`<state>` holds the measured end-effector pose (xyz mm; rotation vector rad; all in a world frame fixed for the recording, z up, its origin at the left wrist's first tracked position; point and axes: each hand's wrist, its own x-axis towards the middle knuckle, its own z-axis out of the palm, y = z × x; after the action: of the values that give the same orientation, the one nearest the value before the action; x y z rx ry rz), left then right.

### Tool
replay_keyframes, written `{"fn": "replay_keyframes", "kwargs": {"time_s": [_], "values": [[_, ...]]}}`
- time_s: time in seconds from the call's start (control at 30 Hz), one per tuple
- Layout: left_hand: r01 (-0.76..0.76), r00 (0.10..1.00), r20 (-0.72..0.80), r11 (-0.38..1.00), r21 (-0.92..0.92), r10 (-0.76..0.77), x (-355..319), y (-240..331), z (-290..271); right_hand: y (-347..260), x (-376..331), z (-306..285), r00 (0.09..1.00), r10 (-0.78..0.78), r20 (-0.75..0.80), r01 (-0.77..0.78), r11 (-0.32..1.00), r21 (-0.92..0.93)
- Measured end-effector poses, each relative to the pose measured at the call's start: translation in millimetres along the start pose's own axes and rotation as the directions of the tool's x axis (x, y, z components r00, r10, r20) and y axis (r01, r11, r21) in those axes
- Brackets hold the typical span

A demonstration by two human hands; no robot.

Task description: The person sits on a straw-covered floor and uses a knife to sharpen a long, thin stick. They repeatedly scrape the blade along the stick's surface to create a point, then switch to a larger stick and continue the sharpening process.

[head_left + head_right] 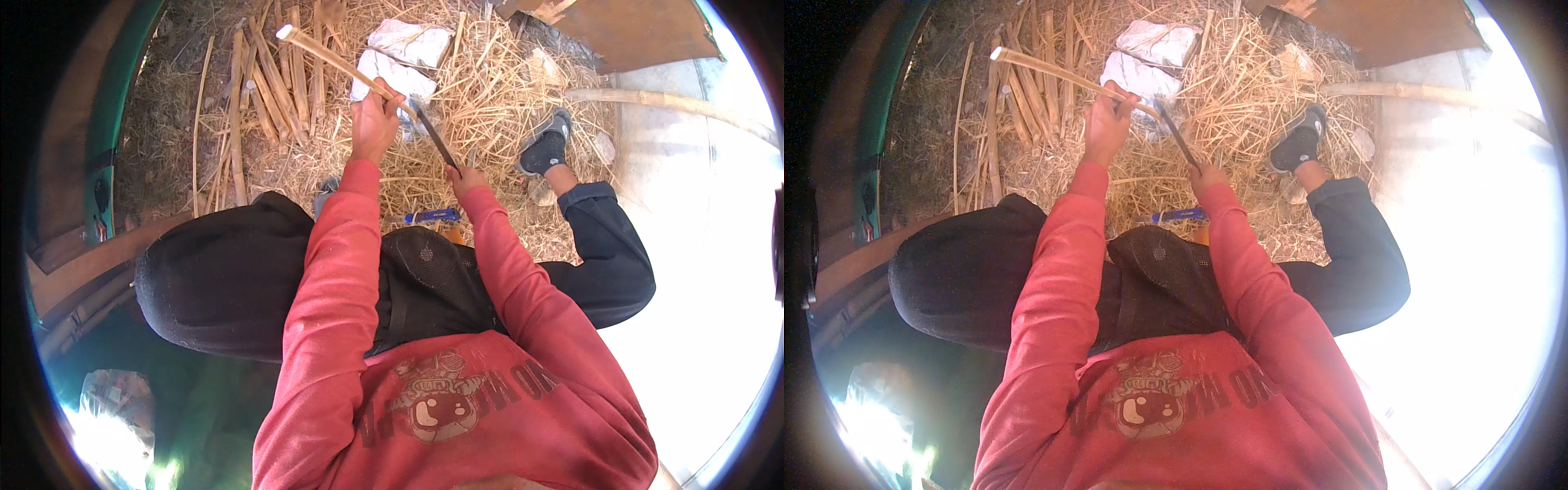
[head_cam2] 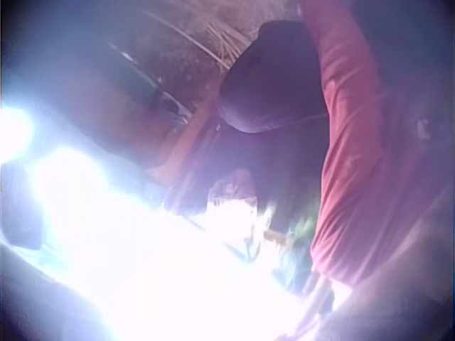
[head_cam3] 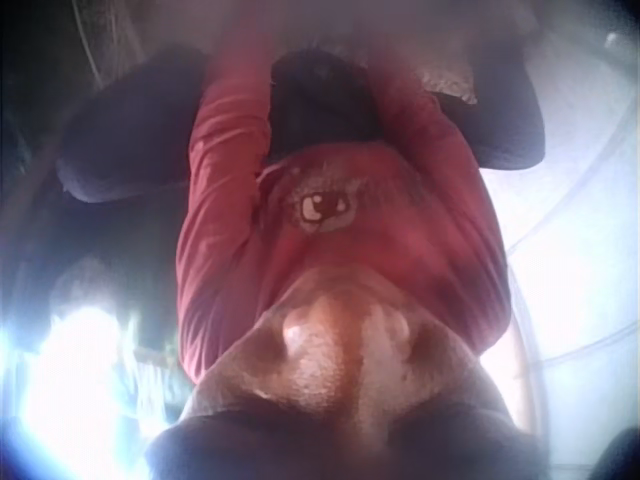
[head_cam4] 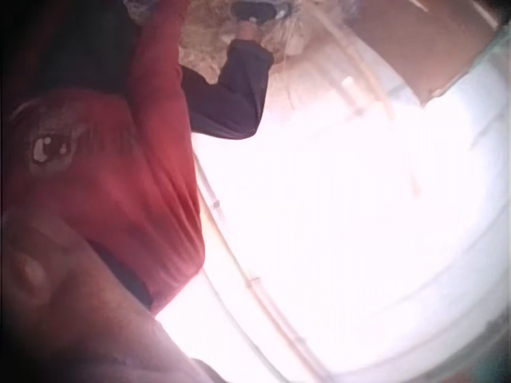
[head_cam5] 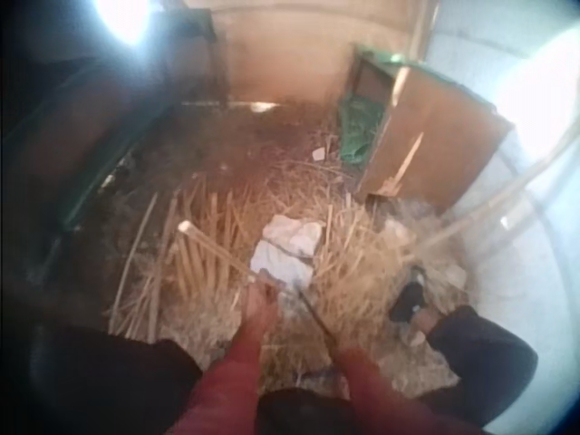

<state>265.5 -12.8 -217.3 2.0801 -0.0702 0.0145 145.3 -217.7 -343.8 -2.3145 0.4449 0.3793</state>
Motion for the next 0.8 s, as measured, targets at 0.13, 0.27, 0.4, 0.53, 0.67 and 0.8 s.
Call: {"fn": "replay_keyframes", "kwargs": {"time_s": [0.13,0.27,0.4,0.53,0.67,0.8], "values": [[0.03,1.0,-0.003,0.998,-0.063,-0.031,9,0,-5,-30,-12,-29,0.784,0.243,0.571,-0.598,0.545,0.588],[-0.045,0.995,-0.097,0.977,-0.208,0.025,30,1,-24,-48,-16,-43,0.865,0.218,0.452,-0.499,0.479,0.723],[-0.007,0.999,-0.052,0.98,-0.199,-0.004,36,6,-34,-54,-10,-40,0.952,0.258,0.165,-0.29,0.589,0.755],[-0.037,0.987,-0.159,0.995,-0.088,0.022,33,11,-24,-52,-4,-25,0.986,0.156,-0.054,-0.083,0.751,0.655],[-0.06,0.978,-0.202,0.998,-0.006,0.058,35,-5,-12,-74,-7,-27,0.992,-0.002,-0.126,0.047,0.934,0.353],[-0.017,0.98,-0.201,0.994,-0.109,-0.005,40,-9,-13,-103,-12,-29,0.948,-0.194,-0.252,0.216,0.974,0.062]]}}
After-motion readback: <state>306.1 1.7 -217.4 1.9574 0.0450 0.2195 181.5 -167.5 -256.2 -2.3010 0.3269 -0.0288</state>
